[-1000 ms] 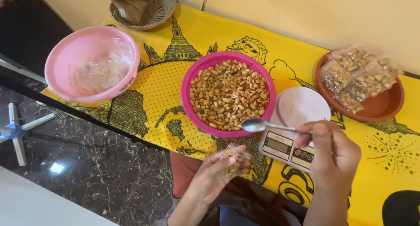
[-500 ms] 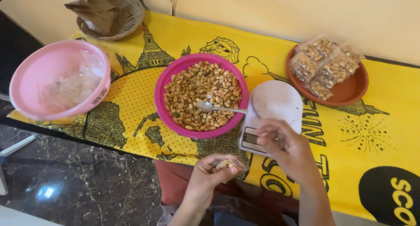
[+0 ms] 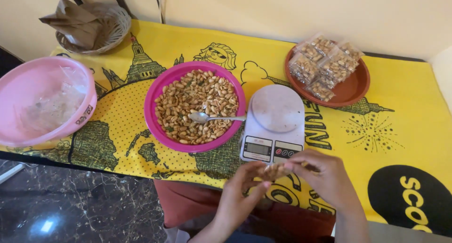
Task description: Packaging peanuts into small plastic bags and weighing them on a digital scale.
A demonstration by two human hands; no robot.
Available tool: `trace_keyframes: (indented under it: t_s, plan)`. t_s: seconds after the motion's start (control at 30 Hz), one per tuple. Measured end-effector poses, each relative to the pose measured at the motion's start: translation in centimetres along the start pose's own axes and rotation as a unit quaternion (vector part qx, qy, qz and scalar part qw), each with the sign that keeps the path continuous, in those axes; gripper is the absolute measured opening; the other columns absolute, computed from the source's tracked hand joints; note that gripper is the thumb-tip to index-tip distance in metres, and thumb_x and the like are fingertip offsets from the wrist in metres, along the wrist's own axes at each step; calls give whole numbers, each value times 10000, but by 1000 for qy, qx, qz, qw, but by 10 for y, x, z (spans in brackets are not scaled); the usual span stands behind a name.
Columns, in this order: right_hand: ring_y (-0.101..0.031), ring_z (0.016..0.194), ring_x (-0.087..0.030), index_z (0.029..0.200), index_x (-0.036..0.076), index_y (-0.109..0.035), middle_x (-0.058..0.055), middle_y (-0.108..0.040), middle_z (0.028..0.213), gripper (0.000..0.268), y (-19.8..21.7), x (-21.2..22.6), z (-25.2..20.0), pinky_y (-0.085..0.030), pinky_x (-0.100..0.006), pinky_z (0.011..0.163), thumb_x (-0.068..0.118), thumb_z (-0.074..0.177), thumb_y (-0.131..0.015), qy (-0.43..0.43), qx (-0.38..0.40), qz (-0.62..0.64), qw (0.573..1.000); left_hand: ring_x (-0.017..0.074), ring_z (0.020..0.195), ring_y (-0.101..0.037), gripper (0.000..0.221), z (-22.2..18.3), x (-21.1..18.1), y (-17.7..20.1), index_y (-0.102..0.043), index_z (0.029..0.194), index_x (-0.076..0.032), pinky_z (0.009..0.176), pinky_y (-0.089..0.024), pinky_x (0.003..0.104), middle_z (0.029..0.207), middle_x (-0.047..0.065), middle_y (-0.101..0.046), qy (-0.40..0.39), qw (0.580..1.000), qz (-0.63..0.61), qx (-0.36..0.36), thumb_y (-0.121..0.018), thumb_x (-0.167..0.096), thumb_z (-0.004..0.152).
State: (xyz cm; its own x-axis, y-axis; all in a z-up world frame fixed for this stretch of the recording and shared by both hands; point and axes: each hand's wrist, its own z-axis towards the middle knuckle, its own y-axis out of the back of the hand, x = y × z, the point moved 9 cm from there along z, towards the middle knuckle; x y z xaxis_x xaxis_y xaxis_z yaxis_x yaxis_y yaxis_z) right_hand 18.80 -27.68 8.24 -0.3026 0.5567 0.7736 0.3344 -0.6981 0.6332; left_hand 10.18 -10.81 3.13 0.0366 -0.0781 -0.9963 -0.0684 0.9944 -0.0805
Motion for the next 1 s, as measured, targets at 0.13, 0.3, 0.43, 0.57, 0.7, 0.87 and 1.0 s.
trace_keyframes:
  t_s: [0.13,0.3,0.43,0.57,0.7,0.87,1.0]
  plan:
    - [-777,838,-162,1033,113,-799,-65,-813,1004,182,29,-9,38,-660,-281,802,151,858,-765,55,-101,-84,990,172,1243,-702,545,2,24,30,-570,1437,-147,880,-630,296,1309,94,-739,116,991,19,-56,-651,-323,928]
    - [-643,867,-200,1077,109,-810,-37,-736,958,112,27,-21,73,-522,-331,650,165,985,-778,182,-273,-296,897,293,1521,-352,596,6,35,49,-494,1495,-161,1121,-499,413,1652,148,-337,81,993,64,-61,-663,-279,936]
    - [-626,864,-234,864,153,-778,-1,-717,965,80,-9,-46,80,-485,-344,494,107,929,-768,225,-265,-340,874,277,1528,-340,608,10,42,57,-500,1499,-196,1139,-482,405,1670,119,-310,108,989,79,-59,-666,-322,928]
    - [-654,946,-243,1090,113,-812,-49,-719,1022,164,-13,-65,71,-550,-375,677,211,983,-736,190,-225,-282,913,266,1496,-404,563,10,44,58,-544,1462,-170,1155,-459,418,1639,103,-374,106,990,79,-56,-658,-312,929]
    - [-721,929,-232,1100,35,-778,-99,-753,1034,154,13,-34,47,-595,-326,762,52,948,-764,182,-237,-158,941,264,1460,-469,531,12,34,59,-593,1414,-143,1136,-487,424,1596,102,-449,85,988,108,-70,-638,-362,932]
    - [-738,919,-201,1084,14,-783,-116,-775,1050,153,33,-34,7,-597,-307,845,24,932,-786,120,-265,-131,948,245,1447,-497,443,7,36,60,-632,1355,-105,1135,-500,402,1549,86,-513,77,992,69,-75,-642,-273,945]
    - [-756,964,-210,1164,-5,-766,-120,-777,1051,222,39,-57,-25,-599,-301,830,48,948,-775,61,-293,-143,944,225,1422,-530,411,5,28,59,-649,1329,-101,1147,-499,378,1513,79,-554,75,993,50,-75,-642,-246,945]
